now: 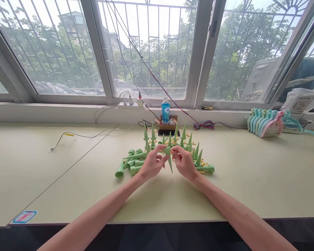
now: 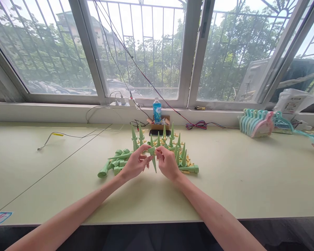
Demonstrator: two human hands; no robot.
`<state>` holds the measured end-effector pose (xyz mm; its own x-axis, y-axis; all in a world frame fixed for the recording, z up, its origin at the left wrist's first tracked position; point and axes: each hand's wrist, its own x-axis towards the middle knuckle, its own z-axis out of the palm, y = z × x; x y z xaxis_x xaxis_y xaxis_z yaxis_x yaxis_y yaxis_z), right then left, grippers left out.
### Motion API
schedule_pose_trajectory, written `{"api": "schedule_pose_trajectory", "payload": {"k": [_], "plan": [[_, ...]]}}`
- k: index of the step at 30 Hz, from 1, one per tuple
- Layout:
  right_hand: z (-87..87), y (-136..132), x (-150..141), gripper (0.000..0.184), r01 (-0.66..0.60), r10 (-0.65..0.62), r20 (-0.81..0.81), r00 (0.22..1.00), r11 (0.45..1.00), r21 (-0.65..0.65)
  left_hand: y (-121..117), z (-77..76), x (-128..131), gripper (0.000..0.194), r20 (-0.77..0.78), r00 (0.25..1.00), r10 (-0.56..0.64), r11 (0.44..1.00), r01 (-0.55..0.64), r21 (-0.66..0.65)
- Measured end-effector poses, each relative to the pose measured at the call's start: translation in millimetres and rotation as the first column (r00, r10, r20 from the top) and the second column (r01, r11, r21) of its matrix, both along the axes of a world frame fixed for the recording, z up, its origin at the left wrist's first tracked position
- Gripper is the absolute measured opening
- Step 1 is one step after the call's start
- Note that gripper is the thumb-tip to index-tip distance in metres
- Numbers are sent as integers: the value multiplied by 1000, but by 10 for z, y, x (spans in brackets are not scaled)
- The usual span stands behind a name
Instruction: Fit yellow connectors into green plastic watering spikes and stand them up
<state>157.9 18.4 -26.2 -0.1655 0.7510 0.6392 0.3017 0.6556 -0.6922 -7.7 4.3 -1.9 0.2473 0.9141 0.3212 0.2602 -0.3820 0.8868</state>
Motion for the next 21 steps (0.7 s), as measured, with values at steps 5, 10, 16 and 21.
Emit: {"api": "schedule_pose_trajectory", "payload": {"k": [5, 10, 16, 21], "plan": [[22, -16, -2, 20, -7, 7, -17, 1000, 1000, -15, -41, 52, 36, 31, 0, 998, 64, 996, -64, 54], [29, -34, -6, 22, -4, 3, -25, 1000, 1000, -14, -60, 58, 49, 33, 28, 994, 104, 991, -106, 83], [39, -39, -9, 25, 64, -64, -25, 998, 998, 3, -33, 21, 68, 34, 20, 995, 96, 990, -98, 104], [42, -33, 7, 22, 135, -134, -51, 990, 991, 14, 28, 31, 62, 35, 172, 984, 49, 993, -30, -111]]}}
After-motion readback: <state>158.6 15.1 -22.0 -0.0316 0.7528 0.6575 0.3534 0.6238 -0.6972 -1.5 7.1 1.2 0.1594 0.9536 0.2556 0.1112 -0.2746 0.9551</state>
